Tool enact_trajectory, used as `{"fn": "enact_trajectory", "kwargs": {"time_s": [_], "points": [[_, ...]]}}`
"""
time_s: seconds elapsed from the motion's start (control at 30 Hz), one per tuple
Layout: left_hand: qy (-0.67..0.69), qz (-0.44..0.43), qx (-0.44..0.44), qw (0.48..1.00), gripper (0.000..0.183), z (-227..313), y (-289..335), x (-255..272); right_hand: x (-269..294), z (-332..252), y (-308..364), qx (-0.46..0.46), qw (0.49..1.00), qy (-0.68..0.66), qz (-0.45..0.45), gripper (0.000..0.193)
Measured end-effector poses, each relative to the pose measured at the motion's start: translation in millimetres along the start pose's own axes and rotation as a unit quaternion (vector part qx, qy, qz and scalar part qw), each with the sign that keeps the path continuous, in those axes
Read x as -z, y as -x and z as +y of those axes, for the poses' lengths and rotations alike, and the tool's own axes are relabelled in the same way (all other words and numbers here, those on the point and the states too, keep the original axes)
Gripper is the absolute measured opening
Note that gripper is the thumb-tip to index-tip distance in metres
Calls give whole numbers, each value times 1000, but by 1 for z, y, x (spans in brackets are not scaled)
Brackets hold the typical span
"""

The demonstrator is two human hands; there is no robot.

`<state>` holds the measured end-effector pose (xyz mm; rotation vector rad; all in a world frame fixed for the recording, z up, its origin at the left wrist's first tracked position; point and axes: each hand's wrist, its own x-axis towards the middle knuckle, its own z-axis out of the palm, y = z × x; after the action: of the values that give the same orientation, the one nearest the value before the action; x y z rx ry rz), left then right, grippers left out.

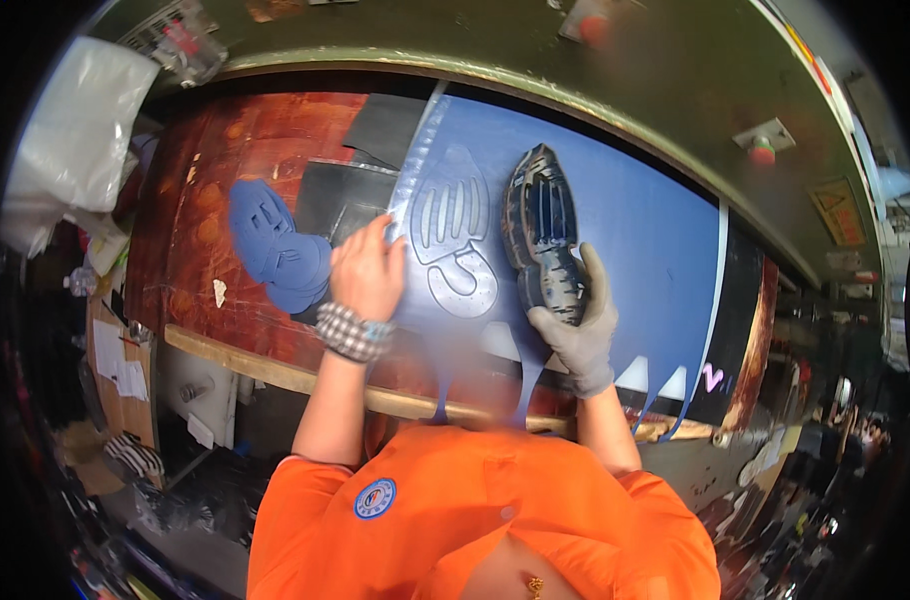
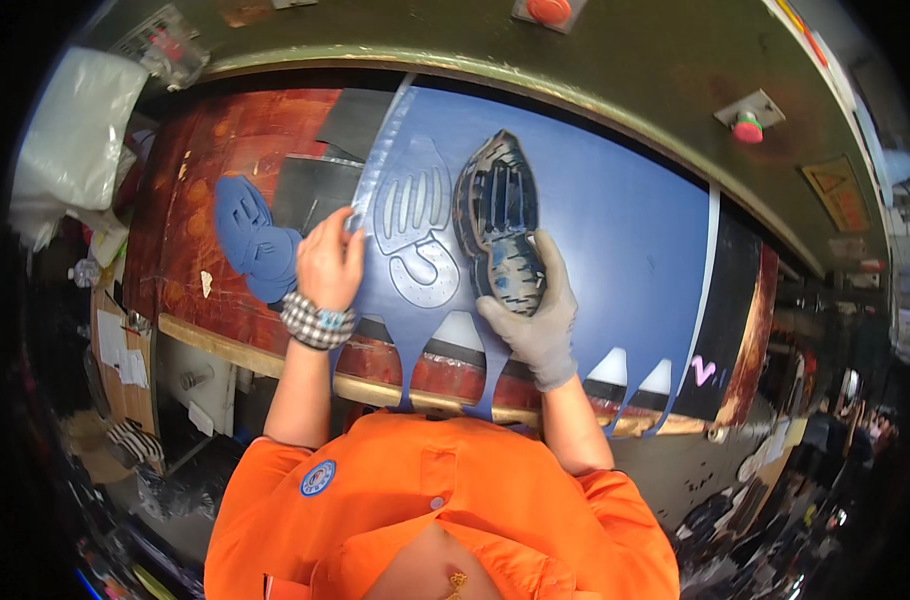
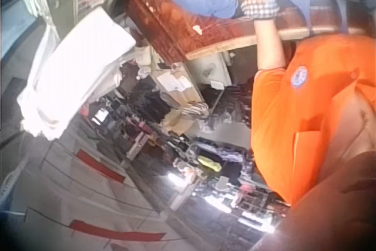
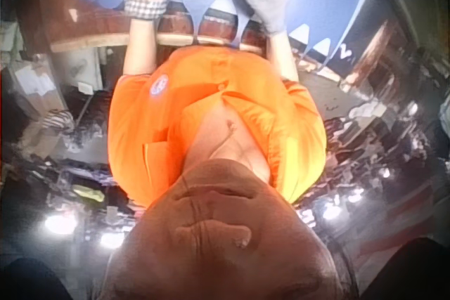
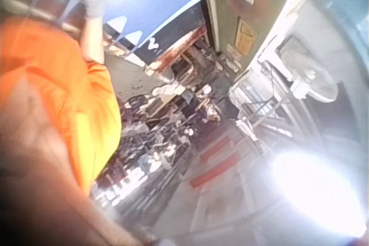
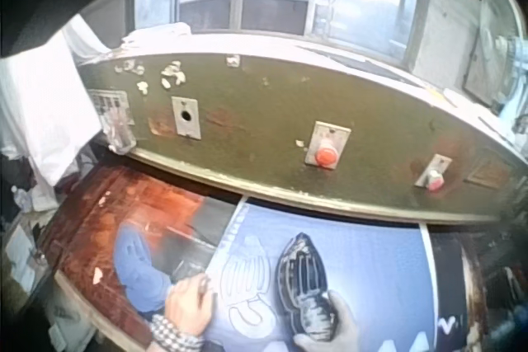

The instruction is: The person operates a hydraulic press to cut shapes from a blue plastic sheet. They place the sheet on the press bed, press a button to activate the machine, and then remove the cut pieces and excess material. The process is repeated multiple times.

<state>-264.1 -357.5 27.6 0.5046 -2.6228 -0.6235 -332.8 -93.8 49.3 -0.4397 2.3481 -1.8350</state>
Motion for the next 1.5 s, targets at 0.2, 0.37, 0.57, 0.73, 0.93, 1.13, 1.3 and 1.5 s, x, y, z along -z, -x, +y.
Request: {"fn": "enact_trajectory", "kwargs": {"time_s": [0.2,0.37,0.57,0.73,0.93,1.13,1.3,1.5], "points": [[9,-16,-27,999,40,-16,54,0,-1,26,11,150,955,255,-22,94],[24,39,-29,999,37,-25,57,-22,-5,32,6,162,951,263,-20,97],[16,37,-66,997,34,-23,55,-12,30,38,23,109,967,218,67,94],[3,34,-87,996,40,-27,83,21,131,8,19,149,847,330,388,80],[-45,22,60,997,36,-39,127,12,151,-36,12,166,800,428,385,108],[-64,39,43,996,36,-48,118,2,144,-14,48,192,790,402,421,106],[-43,47,32,997,34,-47,126,9,132,17,105,166,840,350,381,90],[-9,23,129,991,35,-61,141,4,81,60,168,-66,951,191,236,47]]}}
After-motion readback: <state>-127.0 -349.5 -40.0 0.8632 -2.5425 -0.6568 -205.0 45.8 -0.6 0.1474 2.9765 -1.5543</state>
